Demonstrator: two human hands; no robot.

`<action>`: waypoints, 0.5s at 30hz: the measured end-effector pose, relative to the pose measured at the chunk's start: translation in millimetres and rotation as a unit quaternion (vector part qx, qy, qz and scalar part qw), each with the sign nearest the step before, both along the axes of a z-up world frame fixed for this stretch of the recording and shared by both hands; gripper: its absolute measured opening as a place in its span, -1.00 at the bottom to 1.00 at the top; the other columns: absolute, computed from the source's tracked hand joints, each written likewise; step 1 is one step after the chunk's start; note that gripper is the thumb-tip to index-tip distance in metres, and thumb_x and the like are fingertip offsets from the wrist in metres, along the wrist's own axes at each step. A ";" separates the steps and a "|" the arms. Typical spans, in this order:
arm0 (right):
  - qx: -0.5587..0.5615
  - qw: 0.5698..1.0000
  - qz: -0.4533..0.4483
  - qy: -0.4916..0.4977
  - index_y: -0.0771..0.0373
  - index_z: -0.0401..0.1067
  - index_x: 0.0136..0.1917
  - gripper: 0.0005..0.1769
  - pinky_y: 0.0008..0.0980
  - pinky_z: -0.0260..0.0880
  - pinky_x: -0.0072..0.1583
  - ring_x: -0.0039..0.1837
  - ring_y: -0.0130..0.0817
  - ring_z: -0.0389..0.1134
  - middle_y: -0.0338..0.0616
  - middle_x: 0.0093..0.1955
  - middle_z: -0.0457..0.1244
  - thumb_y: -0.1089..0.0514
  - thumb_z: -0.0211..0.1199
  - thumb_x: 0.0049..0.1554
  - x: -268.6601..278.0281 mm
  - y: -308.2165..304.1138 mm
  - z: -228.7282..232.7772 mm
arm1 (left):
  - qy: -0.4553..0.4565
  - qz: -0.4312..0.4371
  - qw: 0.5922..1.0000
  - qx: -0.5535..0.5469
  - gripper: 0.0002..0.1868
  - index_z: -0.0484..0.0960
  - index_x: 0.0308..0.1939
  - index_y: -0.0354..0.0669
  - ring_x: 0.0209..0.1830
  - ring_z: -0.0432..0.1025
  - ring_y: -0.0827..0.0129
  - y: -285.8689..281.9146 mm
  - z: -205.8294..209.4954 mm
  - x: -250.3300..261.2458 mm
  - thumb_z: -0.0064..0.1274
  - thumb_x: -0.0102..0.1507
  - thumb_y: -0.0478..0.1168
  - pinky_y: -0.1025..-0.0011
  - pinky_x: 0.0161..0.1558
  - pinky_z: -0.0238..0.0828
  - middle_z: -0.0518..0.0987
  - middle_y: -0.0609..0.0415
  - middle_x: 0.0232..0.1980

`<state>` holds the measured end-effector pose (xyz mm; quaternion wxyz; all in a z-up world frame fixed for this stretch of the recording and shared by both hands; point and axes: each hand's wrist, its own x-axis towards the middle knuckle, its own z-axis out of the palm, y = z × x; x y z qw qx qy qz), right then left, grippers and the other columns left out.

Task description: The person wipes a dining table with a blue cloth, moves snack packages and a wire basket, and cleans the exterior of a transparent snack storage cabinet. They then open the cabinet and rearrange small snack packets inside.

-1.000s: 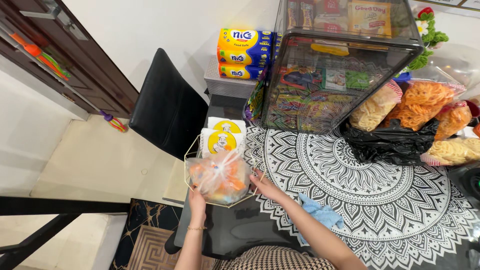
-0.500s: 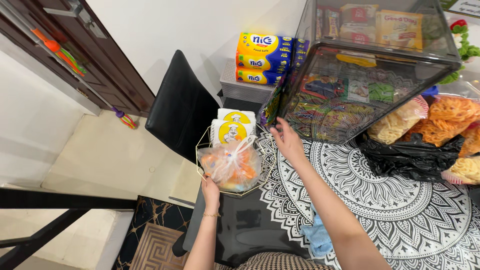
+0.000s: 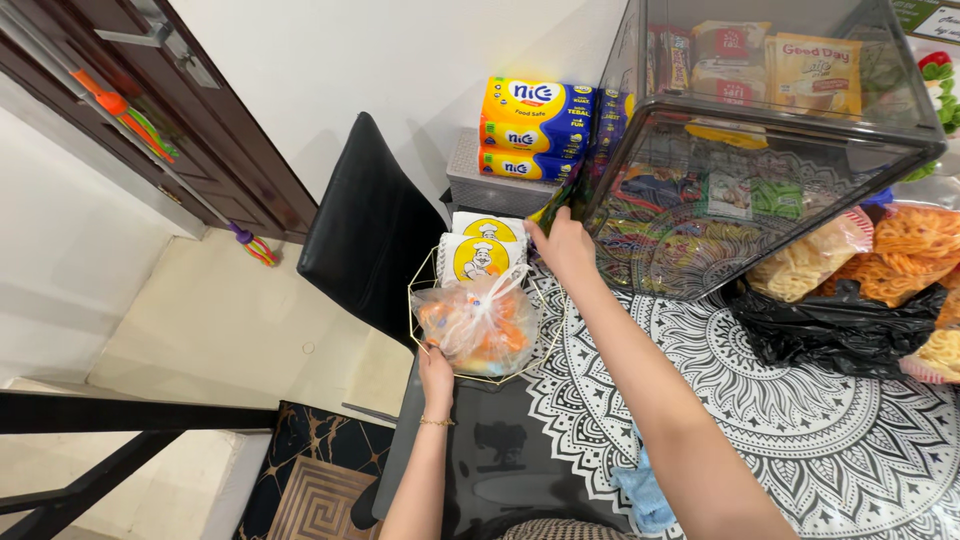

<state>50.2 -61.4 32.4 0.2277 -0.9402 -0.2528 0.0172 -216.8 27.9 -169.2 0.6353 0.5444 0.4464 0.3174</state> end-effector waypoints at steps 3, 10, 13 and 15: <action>0.030 0.997 -0.036 0.065 0.55 0.42 0.06 -0.12 0.07 0.45 0.02 0.00 0.25 0.43 0.39 -0.11 0.35 -0.46 0.25 0.18 19.1 25.7 -12.0 | -0.005 -0.003 1.000 -0.023 -0.69 0.47 0.04 -0.28 -0.29 0.34 0.34 -7.8 1.6 -8.1 -0.31 0.34 -0.22 0.35 -0.18 0.33 0.51 -0.05 -0.18; 0.116 0.990 0.004 -0.078 0.47 0.51 -0.09 -0.67 0.04 0.49 0.03 -0.05 0.29 0.44 0.39 -0.17 0.35 0.10 0.18 0.21 59.2 37.5 -67.9 | 0.045 0.008 0.998 -0.046 -0.75 0.45 -0.03 -0.23 -0.49 0.32 0.35 -19.4 10.8 -17.4 -0.30 0.33 -0.24 0.32 -0.37 0.30 0.47 -0.01 -0.39; 0.121 0.982 0.028 -0.145 0.42 0.46 -0.13 -0.80 0.07 0.46 -0.04 -0.11 0.29 0.43 0.36 -0.24 0.34 0.20 0.16 0.17 55.3 32.0 -47.1 | 0.040 0.016 0.998 -0.042 -0.76 0.44 -0.06 -0.26 -0.51 0.31 0.32 -17.7 17.9 -12.9 -0.30 0.33 -0.24 0.28 -0.41 0.28 0.43 -0.03 -0.42; 0.093 0.971 0.063 -0.211 0.40 0.38 -0.18 -0.81 0.04 0.48 -0.08 -0.15 0.25 0.45 0.32 -0.29 0.34 0.20 0.14 0.18 35.0 26.4 -19.7 | 0.036 0.018 0.998 -0.044 -0.75 0.45 -0.08 -0.29 -0.50 0.33 0.28 -16.7 18.5 -13.8 -0.30 0.33 -0.23 0.24 -0.40 0.29 0.43 -0.06 -0.41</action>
